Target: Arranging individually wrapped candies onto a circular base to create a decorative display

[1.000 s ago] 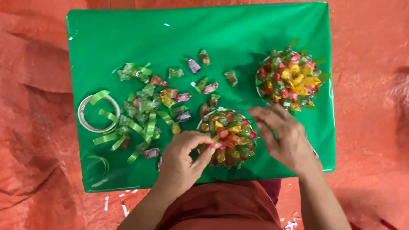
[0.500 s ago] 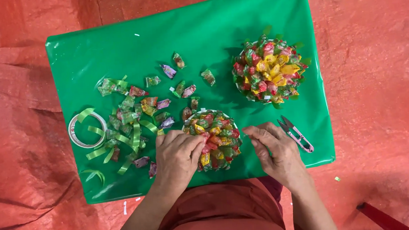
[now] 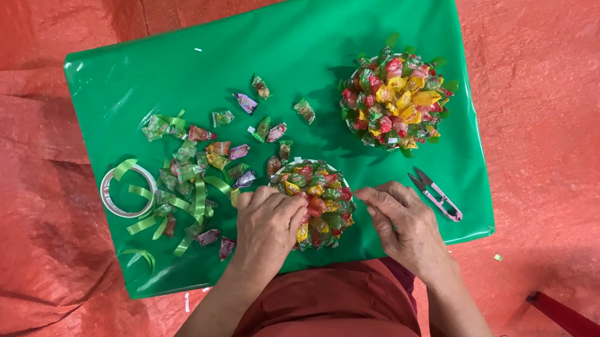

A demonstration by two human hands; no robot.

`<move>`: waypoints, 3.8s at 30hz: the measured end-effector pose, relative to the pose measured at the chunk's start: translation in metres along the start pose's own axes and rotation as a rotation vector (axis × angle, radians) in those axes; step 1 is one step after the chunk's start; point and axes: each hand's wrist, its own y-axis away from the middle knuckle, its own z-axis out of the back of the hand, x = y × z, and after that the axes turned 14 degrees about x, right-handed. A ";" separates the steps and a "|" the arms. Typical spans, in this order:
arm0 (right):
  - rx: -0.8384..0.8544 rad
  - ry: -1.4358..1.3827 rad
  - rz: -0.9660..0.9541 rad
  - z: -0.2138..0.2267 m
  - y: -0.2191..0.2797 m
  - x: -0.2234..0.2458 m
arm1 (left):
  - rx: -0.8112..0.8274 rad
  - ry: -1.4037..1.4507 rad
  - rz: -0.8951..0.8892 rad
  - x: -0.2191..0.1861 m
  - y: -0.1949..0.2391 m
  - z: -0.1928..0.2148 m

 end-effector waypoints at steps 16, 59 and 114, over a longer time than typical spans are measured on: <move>0.071 0.157 0.014 -0.022 0.008 -0.001 | 0.045 0.063 0.040 -0.001 0.005 0.014; 0.028 0.393 0.017 -0.057 0.009 -0.004 | 0.006 -0.061 -0.030 0.000 0.003 0.002; 0.058 -0.158 -0.263 -0.035 0.049 -0.020 | -0.045 0.219 0.129 0.040 0.059 0.030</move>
